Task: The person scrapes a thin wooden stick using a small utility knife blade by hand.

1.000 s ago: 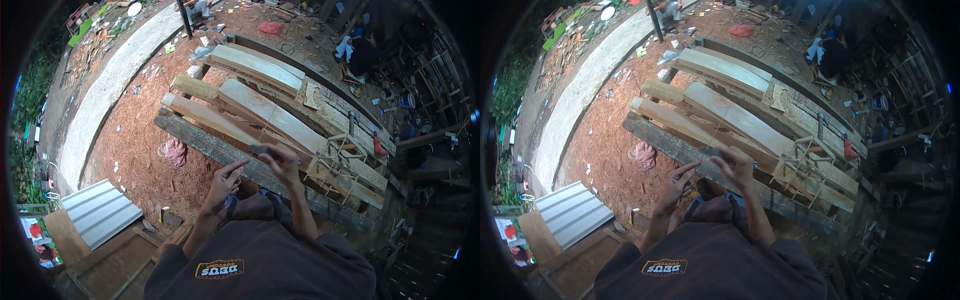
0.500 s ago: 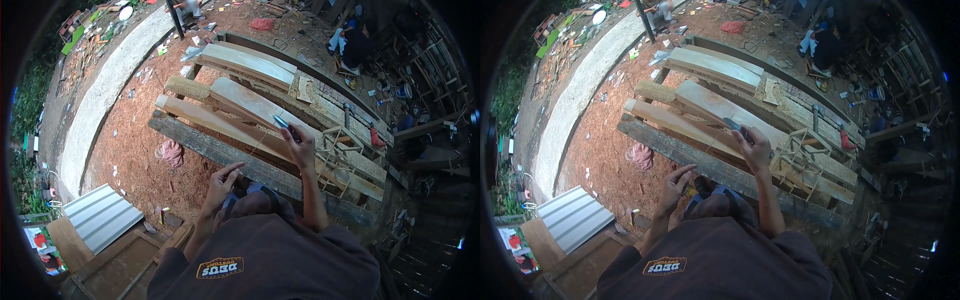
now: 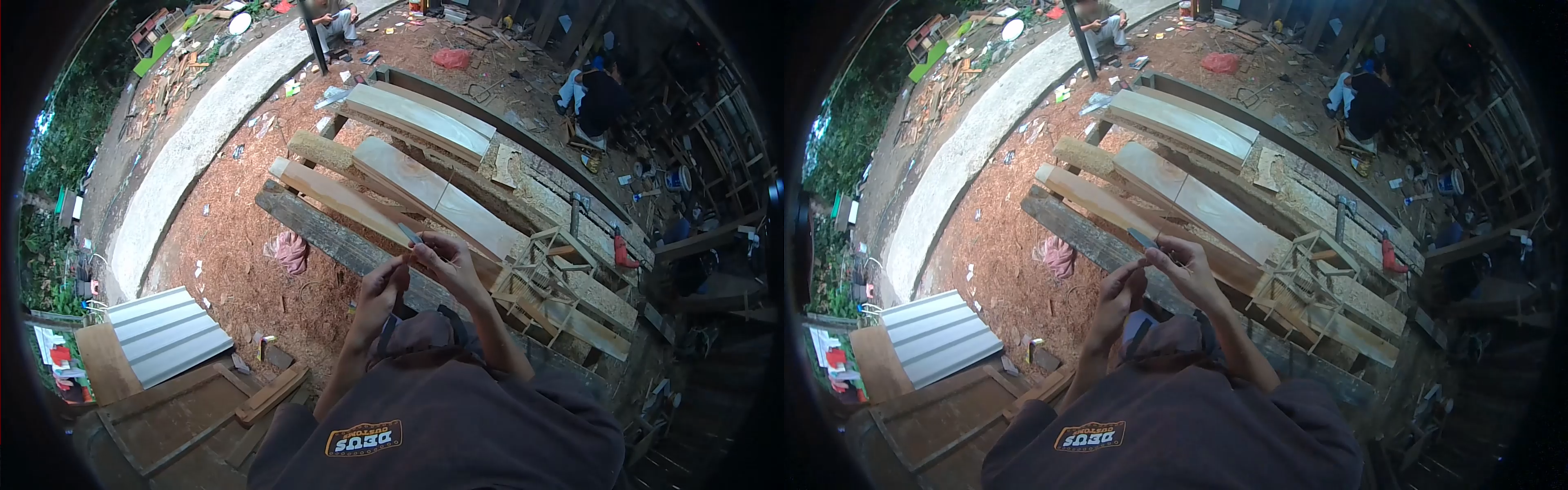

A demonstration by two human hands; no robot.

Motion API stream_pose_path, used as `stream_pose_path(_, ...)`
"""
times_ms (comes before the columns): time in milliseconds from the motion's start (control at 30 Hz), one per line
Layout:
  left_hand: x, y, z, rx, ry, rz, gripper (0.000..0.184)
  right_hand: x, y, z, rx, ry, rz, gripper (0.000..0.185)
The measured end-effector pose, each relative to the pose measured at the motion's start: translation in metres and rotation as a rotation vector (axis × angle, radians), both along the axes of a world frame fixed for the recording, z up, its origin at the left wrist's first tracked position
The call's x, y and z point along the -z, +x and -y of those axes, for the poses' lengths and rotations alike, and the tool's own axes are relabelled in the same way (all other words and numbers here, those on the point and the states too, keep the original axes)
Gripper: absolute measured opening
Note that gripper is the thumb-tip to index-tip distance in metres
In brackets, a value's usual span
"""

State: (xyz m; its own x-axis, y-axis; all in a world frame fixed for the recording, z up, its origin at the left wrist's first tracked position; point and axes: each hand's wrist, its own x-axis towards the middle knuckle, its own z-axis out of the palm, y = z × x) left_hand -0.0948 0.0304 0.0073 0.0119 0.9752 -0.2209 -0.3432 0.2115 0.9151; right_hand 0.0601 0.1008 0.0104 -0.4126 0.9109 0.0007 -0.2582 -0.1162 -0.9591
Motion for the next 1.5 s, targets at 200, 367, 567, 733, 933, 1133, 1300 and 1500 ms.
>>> stream_pose_path(200, -0.004, 0.034, -0.005, -0.044, 0.019, -0.092, 0.023, -0.002, 0.032, 0.005, 0.052, 0.054, 0.133, 0.027)
stream_pose_path(367, 0.0, 0.049, -0.011, -0.025, 0.069, -0.145, 0.018, -0.009, 0.053, 0.015, 0.027, 0.134, 0.305, 0.037)
stream_pose_path(567, -0.003, 0.065, -0.005, -0.01, 0.088, -0.199, 0.011, -0.01, 0.076, 0.016, 0.068, 0.398, 0.393, 0.035)
stream_pose_path(733, 0.0, 0.055, -0.003, 0.075, -0.001, -0.156, 0.013, -0.002, 0.088, 0.012, 0.064, 0.451, 0.52, 0.032)
stream_pose_path(933, -0.02, 0.049, 0.006, 0.086, -0.058, -0.064, 0.027, 0.024, 0.103, -0.013, 0.384, 0.338, 0.494, 0.029)
stream_pose_path(1133, 0.003, 0.035, 0.022, -0.035, -0.107, -0.048, 0.029, 0.026, 0.12, -0.022, 0.398, 0.277, 0.548, 0.032)
stream_pose_path(1300, -0.006, 0.041, 0.009, -0.027, -0.104, -0.117, 0.029, 0.002, 0.07, 0.022, 0.124, 0.277, 0.42, 0.029)
stream_pose_path(1500, 0.015, 0.047, 0.005, 0.002, 0.103, -0.2, 0.031, -0.001, 0.068, 0.012, 0.033, 0.097, 0.221, 0.034)
